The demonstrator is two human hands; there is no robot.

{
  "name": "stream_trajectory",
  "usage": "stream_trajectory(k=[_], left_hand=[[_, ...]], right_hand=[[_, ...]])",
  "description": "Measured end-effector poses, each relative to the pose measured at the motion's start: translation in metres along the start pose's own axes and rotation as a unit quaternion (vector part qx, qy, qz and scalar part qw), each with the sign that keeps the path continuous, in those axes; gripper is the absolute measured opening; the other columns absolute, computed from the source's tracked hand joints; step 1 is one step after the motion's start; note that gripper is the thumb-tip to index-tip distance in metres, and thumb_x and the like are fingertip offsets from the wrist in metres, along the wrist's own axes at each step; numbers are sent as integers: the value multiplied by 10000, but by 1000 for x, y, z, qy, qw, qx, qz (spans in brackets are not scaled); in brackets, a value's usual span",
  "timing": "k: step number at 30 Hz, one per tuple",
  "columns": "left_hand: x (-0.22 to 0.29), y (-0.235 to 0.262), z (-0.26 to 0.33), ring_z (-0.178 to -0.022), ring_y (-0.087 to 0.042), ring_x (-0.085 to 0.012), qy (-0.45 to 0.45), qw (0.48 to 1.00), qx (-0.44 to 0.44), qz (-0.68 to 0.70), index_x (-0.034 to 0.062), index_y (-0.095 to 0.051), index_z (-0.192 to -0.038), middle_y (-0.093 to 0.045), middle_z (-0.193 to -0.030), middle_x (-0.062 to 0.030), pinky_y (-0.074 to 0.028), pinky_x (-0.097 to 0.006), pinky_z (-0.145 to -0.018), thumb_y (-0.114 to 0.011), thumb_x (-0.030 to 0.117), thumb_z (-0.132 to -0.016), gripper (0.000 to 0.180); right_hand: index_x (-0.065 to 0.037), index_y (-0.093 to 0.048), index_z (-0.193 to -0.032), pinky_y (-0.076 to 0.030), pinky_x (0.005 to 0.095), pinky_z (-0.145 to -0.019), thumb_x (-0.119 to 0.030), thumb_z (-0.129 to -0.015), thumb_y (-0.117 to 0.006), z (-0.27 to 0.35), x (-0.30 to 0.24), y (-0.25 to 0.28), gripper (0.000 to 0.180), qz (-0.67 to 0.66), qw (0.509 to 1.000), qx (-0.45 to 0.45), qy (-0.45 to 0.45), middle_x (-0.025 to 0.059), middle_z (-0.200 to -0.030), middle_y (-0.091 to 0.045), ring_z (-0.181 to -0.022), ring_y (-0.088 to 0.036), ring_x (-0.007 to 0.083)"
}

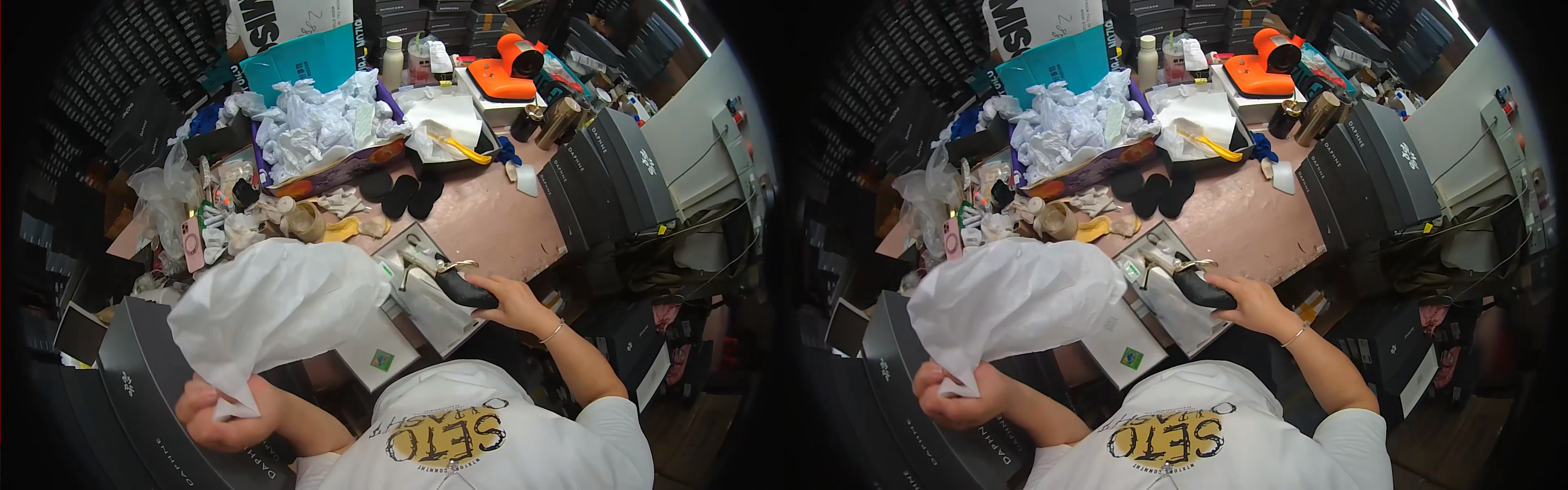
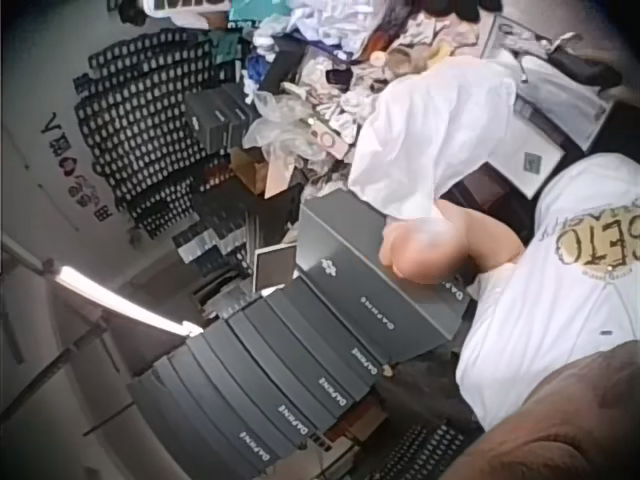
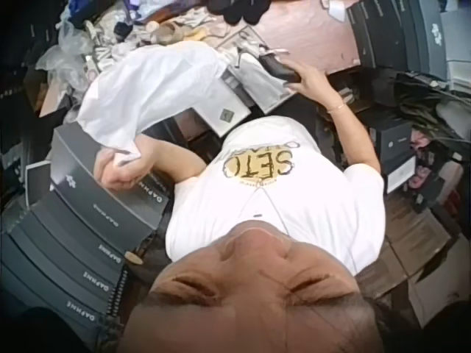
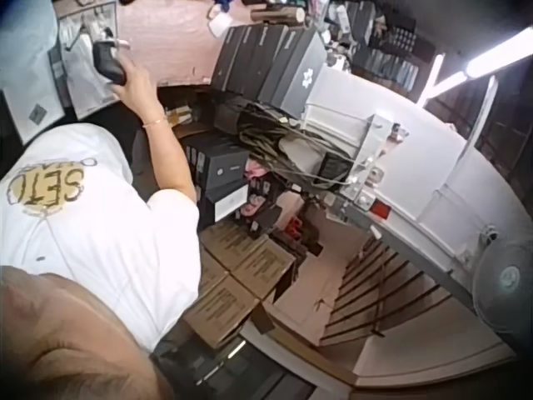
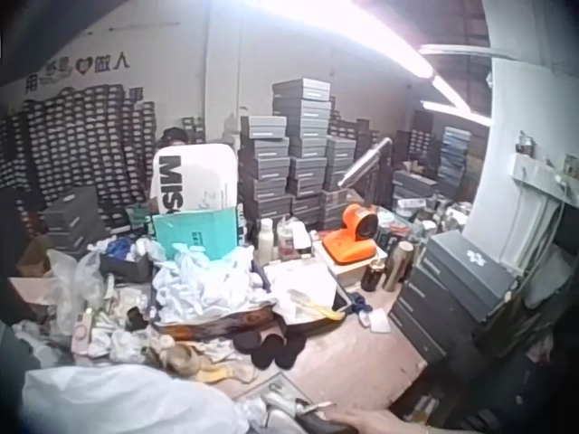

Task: Unpacking, inspecting, and repacking high-heeled shoes into boxes with protective wrapping.

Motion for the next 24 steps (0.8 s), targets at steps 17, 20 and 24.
stream_trajectory(k=[17, 20, 24], left_hand=[[25, 10, 252, -933, -645, -271, 834, 112, -353, 408, 2, -487, -1239, -611, -1095, -133, -563, -429, -798, -654, 314, -831, 541], [22, 20, 272, -936, -639, -302, 839, 200, -335, 378, 16, -402, -1300, -585, -1107, -148, -561, -476, -823, -603, 152, -779, 575], [38, 20, 275, -1023, -603, -312, 847, 248, -307, 357, 144, -227, -1425, -479, -1237, -172, -561, -489, -833, -539, 79, -740, 756]], right_hand=[[-225, -530, -1274, -339, 453, -1014, -164, -818, -581, -36, -77, 2, 463, 345, 872, 40, 346, 70, -1189, -519, -1150, -463, 260], [-134, -595, -1191, -402, 422, -932, -135, -779, -621, -41, -60, -18, 412, 124, 961, -4, 246, 91, -1099, -561, -1057, -521, 267], [-43, -597, -1073, -491, 396, -700, -229, -709, -742, -52, -57, -77, 434, 77, 986, 1, 147, 128, -864, -549, -830, -583, 332]])
Point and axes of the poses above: each hand's wrist, its own z-axis away from the middle knuckle, its own y-axis out of the back of the hand, x = y × z, the point moved 3 cm from there along -z, towards the middle knuckle
